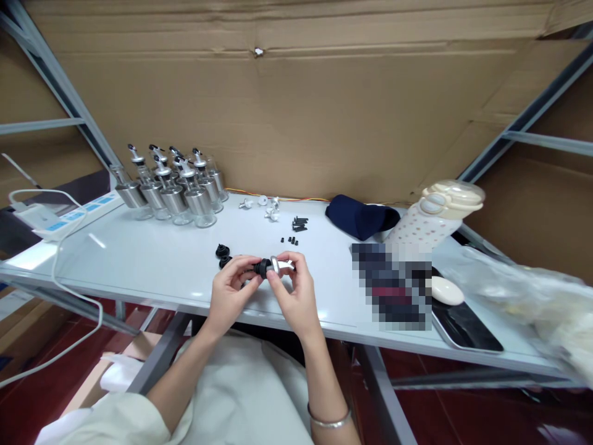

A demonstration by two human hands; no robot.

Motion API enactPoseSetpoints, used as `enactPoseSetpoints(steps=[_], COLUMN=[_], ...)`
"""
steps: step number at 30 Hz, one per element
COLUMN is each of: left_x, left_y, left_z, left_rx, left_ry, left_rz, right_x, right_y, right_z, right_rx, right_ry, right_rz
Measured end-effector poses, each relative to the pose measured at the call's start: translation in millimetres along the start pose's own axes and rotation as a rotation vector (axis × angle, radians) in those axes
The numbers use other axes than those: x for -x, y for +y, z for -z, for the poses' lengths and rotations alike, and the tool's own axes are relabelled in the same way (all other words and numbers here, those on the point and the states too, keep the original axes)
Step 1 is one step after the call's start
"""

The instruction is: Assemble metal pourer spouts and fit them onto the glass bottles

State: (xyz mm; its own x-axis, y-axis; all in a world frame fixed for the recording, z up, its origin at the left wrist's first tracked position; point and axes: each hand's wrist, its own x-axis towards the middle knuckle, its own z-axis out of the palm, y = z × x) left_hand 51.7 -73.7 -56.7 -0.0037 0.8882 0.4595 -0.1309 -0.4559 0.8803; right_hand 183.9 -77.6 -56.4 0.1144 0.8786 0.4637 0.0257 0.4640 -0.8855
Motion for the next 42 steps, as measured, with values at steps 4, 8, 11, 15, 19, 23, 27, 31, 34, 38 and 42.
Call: enactPoseSetpoints(steps=[4,8,11,15,19,23,27,31,34,38,42], left_x=[-0.4,-0.2,-0.5,-1.1,-1.7,-1.9,-2.0,-2.2,-1.6,-0.1,0.3], left_y=[-1.2,-1.6,-1.6,-1.9,-0.2,3.5,5.5,4.1,1.9,0.1,-0.1], left_z=[0.9,1.8,1.9,1.6,1.6,2.8,4.5,5.3,5.2,4.1,3.2], left_rx=[-0.02,-0.01,0.014,0.044,0.038,0.046,0.008,0.003,0.0,-0.033,-0.038], left_ry=[0.017,0.042,0.063,0.089,0.111,0.103,0.099,0.099,0.084,0.067,0.056], left_rz=[0.012,-0.043,-0.062,-0.073,-0.054,-0.065,-0.067,-0.053,-0.039,-0.054,-0.085], right_x=[-1.3,-2.8,-3.6,-4.8,-5.1,-3.7,-1.9,-1.5,-1.5,-1.0,-0.1], right_y=[1.4,3.9,4.5,3.2,1.7,1.2,1.0,1.8,2.5,2.6,1.1], right_z=[-1.3,-1.2,0.5,3.1,4.2,4.9,5.7,7.5,9.2,8.1,3.6], right_rx=[-0.023,-0.101,-0.127,-0.133,-0.132,-0.156,-0.117,-0.091,-0.096,-0.127,-0.148], right_ry=[0.03,0.049,0.044,0.014,0.005,-0.01,-0.005,-0.027,-0.066,-0.097,-0.093], right_rz=[0.06,0.08,0.071,0.069,0.062,0.088,0.1,0.104,0.091,0.061,-0.008])
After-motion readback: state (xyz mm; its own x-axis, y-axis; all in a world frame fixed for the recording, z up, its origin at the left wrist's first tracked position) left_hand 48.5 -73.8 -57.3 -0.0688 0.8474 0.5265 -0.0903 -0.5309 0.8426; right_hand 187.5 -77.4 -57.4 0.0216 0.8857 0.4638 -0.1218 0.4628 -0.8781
